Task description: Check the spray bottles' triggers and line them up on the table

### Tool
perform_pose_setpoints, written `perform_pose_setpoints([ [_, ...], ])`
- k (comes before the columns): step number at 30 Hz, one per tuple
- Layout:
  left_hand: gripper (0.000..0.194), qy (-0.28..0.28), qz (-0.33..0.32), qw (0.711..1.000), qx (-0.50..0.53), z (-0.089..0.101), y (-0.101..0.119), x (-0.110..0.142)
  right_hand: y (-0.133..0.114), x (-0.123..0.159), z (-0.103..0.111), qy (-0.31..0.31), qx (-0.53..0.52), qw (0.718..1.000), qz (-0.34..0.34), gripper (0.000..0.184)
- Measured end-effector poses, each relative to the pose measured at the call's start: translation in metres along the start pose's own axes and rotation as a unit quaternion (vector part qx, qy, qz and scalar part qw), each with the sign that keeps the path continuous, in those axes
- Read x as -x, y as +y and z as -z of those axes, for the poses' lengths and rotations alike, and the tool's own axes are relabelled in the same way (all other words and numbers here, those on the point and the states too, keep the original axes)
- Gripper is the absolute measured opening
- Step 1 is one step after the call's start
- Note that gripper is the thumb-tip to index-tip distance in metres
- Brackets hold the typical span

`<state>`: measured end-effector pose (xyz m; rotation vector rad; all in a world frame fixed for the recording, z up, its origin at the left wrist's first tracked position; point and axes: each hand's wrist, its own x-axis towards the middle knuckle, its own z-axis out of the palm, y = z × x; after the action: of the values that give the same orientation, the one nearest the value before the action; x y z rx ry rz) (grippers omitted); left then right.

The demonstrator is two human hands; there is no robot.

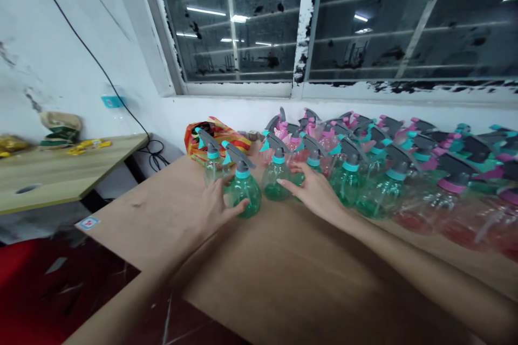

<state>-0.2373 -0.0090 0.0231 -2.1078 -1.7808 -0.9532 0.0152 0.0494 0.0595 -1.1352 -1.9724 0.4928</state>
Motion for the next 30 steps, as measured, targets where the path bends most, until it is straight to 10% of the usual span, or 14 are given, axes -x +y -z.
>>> perform_pose_setpoints([
  [23, 0.059, 0.006, -0.009, 0.976, -0.218, 0.008, 0.019, -0.042, -0.013, -0.026, -0.028, 0.010, 0.193, 0.981, 0.012, 0.062],
  [27, 0.051, 0.047, -0.004, 0.989, -0.141, 0.010, 0.038, -0.017, -0.014, 0.007, -0.017, 0.005, 0.230, 0.972, 0.046, 0.066],
  [30, 0.049, -0.028, -0.060, 0.998, 0.023, 0.007, 0.057, 0.008, -0.012, 0.035, -0.002, 0.004, 0.249, 0.966, 0.066, 0.069],
])
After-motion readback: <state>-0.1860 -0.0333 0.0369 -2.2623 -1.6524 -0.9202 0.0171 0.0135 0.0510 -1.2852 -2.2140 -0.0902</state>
